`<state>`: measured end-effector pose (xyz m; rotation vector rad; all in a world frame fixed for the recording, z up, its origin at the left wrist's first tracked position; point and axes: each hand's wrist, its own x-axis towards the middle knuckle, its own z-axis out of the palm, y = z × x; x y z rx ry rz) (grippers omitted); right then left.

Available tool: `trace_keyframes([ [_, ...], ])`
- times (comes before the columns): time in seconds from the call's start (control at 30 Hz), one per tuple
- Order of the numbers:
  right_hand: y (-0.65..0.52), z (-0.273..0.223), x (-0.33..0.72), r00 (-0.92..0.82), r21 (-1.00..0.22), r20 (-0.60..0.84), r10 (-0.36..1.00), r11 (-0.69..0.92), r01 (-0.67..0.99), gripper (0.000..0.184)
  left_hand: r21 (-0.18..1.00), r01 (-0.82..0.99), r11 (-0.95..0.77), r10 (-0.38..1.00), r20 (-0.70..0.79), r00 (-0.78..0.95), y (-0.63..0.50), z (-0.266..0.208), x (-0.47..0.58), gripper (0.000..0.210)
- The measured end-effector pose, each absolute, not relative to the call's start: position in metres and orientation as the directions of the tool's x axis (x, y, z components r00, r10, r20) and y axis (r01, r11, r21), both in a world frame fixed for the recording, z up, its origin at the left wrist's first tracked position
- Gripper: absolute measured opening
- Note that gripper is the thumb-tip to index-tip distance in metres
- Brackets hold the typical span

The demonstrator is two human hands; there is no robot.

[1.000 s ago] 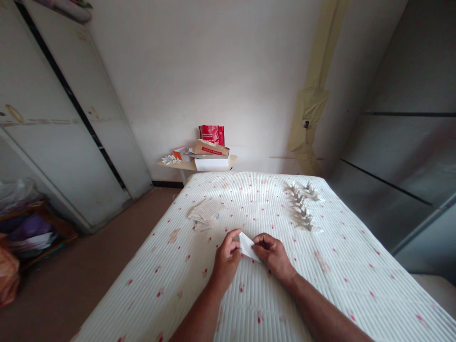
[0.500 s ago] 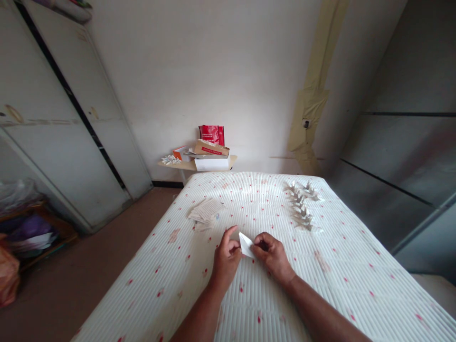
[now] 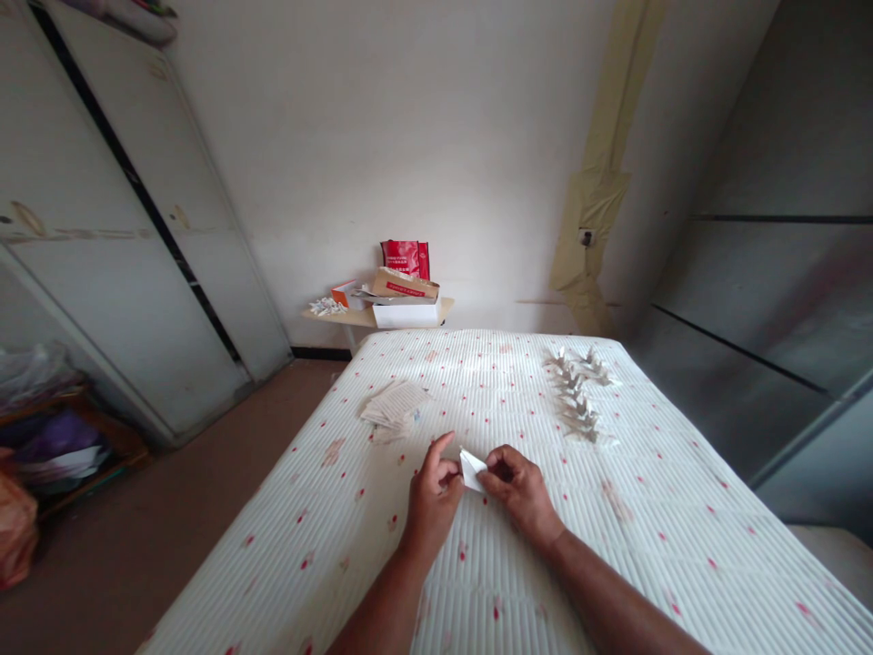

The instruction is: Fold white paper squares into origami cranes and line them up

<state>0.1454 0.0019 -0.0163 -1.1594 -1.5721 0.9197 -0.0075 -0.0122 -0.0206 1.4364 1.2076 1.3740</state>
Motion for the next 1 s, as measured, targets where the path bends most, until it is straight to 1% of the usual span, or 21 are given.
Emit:
trace_keyframes([
  [0.17, 0.001, -0.013, 0.146, -0.079, -0.889, 0.303, 0.950, 0.311, 0.336, 0.010, 0.969, 0.099, -0.228, 0.973, 0.229, 0.009, -0.014, -0.016, -0.006, 0.049],
  [0.37, -0.001, -0.003, 0.146, -0.108, -0.821, 0.392, 0.914, 0.400, 0.407, 0.011, 0.957, 0.171, -0.236, 0.972, 0.232, 0.042, -0.013, -0.019, -0.006, 0.017],
  [0.47, -0.002, -0.001, 0.146, -0.136, -0.814, 0.403, 0.905, 0.422, 0.398, 0.012, 0.952, 0.184, -0.246, 0.969, 0.245, 0.029, -0.012, -0.020, -0.006, 0.008],
  [0.53, -0.003, -0.002, 0.145, -0.150, -0.844, 0.365, 0.919, 0.394, 0.364, 0.013, 0.948, 0.207, -0.243, 0.969, 0.246, 0.014, -0.013, -0.020, -0.006, 0.006],
  [0.63, -0.003, -0.003, 0.144, -0.160, -0.914, 0.260, 0.952, 0.296, 0.276, 0.019, 0.952, 0.192, -0.239, 0.970, 0.241, 0.015, -0.013, -0.016, -0.007, 0.009],
  [0.73, -0.003, -0.003, 0.143, -0.180, -0.963, 0.167, 0.969, 0.200, 0.182, 0.024, 0.967, 0.115, -0.227, 0.974, 0.226, 0.024, -0.014, -0.011, -0.007, 0.018],
  [0.8, -0.004, -0.001, 0.142, -0.212, -0.980, 0.122, 0.970, 0.151, 0.126, 0.026, 0.982, 0.041, -0.187, 0.982, 0.187, 0.007, -0.013, -0.010, -0.008, 0.022],
  [0.9, -0.005, 0.002, 0.140, -0.232, -0.993, 0.081, 0.969, 0.099, 0.066, 0.029, 0.990, -0.080, -0.114, 0.993, 0.116, 0.027, -0.012, -0.010, -0.009, 0.025],
  [1.0, -0.006, 0.003, 0.140, -0.233, -0.996, 0.060, 0.971, 0.073, 0.051, 0.031, 0.989, -0.109, -0.101, 0.991, 0.110, 0.076, -0.012, -0.011, -0.009, 0.024],
])
